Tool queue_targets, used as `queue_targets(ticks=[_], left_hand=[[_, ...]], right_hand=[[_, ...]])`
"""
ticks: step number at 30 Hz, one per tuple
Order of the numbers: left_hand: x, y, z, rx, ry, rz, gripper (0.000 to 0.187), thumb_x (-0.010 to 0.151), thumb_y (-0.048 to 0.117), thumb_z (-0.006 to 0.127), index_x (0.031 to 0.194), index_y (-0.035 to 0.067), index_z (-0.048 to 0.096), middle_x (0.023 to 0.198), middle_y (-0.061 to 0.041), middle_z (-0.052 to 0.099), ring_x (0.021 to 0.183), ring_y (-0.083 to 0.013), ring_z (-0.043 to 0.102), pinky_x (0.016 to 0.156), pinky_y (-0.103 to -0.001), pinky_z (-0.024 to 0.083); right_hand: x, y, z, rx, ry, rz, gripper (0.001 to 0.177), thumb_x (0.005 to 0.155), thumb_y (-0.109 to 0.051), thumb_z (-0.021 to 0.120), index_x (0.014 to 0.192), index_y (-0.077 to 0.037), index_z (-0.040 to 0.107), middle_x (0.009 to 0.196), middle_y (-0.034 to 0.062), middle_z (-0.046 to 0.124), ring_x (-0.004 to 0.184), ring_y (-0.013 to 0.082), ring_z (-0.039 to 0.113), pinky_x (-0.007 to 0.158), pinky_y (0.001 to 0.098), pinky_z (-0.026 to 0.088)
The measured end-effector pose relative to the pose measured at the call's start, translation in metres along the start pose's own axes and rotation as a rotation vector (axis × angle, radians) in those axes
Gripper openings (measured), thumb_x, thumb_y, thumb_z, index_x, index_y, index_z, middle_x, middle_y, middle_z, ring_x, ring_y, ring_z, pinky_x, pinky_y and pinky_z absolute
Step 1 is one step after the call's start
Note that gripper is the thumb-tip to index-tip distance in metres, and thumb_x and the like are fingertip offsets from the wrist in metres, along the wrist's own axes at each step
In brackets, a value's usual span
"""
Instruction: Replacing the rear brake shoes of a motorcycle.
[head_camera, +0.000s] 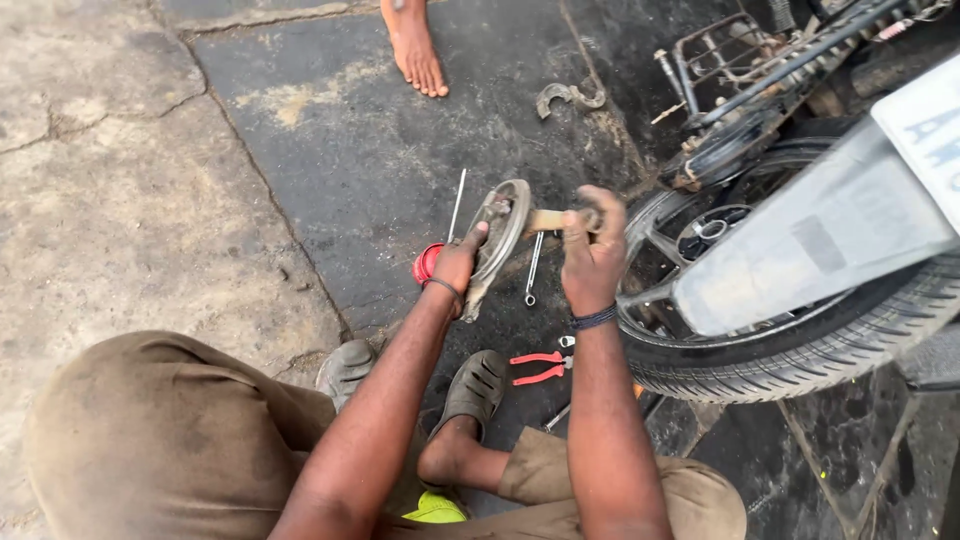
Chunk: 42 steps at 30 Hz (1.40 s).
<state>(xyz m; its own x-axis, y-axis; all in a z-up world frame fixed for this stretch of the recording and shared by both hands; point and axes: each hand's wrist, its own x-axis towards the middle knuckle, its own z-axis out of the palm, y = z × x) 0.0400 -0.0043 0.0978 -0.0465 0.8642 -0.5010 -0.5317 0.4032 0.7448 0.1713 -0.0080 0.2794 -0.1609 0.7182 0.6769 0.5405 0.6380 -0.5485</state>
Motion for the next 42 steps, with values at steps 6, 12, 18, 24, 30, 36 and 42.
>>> queue_targets(ticks=[6,12,18,24,30,36,42], left_hand=[[-0.008,0.027,0.001,-0.232,0.025,-0.089,0.055,0.094,0.051,0.067,0.105,-0.002,0.075,0.09,-0.009,0.076,0.072,-0.0182,0.068,0.066,-0.035,0.054],[-0.022,0.031,0.013,-0.256,-0.253,-0.145,0.06,0.093,0.054,0.067,0.102,-0.005,0.072,0.08,-0.012,0.072,0.065,-0.024,0.065,0.062,-0.039,0.053],[-0.047,0.036,0.035,0.055,-0.285,-0.118,0.064,0.095,0.058,0.065,0.106,-0.004,0.077,0.087,-0.009,0.071,0.072,-0.0161,0.061,0.065,-0.033,0.048],[-0.039,0.046,0.02,-0.096,-0.194,-0.017,0.052,0.088,0.05,0.073,0.104,0.001,0.077,0.093,-0.006,0.078,0.077,-0.014,0.069,0.072,-0.031,0.054],[-0.035,0.037,0.026,0.142,-0.081,0.027,0.061,0.09,0.053,0.072,0.099,-0.007,0.077,0.086,-0.01,0.075,0.073,-0.0167,0.067,0.069,-0.033,0.053],[-0.049,0.038,0.028,0.12,-0.13,0.166,0.058,0.089,0.052,0.071,0.1,-0.005,0.076,0.087,-0.009,0.076,0.075,-0.0142,0.069,0.069,-0.032,0.054],[-0.048,0.021,0.015,0.137,-0.037,0.066,0.056,0.089,0.05,0.072,0.1,-0.004,0.074,0.09,-0.012,0.076,0.077,-0.0168,0.069,0.071,-0.035,0.054]], right_hand=[[-0.09,0.022,0.032,0.269,-0.201,0.296,0.031,0.111,-0.024,0.043,0.119,-0.008,0.068,0.11,0.0053,0.071,0.083,0.0109,0.07,0.069,0.0249,0.058],[-0.085,0.089,0.055,0.542,0.062,0.534,0.021,0.096,-0.003,0.059,0.115,-0.007,0.05,0.104,0.0053,0.061,0.088,0.0121,0.063,0.075,0.0267,0.058],[-0.036,0.086,-0.002,-0.05,0.174,0.085,0.016,0.094,0.004,0.061,0.108,-0.002,0.062,0.107,0.0062,0.068,0.096,0.0138,0.066,0.087,0.0312,0.055],[-0.105,-0.003,-0.027,0.569,-0.319,0.81,0.011,0.1,-0.015,0.063,0.106,-0.007,0.065,0.079,0.0028,0.062,0.065,0.0125,0.06,0.058,0.0296,0.051],[-0.082,-0.059,-0.072,1.043,-0.279,1.022,0.021,0.107,-0.024,0.062,0.109,-0.003,0.063,0.068,0.0027,0.06,0.055,0.0127,0.06,0.05,0.0273,0.052],[-0.018,-0.044,-0.089,0.52,-0.034,0.635,0.036,0.103,-0.037,0.059,0.11,-0.002,0.059,0.081,0.0099,0.073,0.062,0.0144,0.066,0.056,0.0241,0.052],[-0.075,-0.043,-0.056,0.325,-0.07,0.489,0.037,0.108,-0.037,0.06,0.118,-0.002,0.066,0.087,0.0064,0.07,0.072,0.0115,0.065,0.061,0.0244,0.055]])
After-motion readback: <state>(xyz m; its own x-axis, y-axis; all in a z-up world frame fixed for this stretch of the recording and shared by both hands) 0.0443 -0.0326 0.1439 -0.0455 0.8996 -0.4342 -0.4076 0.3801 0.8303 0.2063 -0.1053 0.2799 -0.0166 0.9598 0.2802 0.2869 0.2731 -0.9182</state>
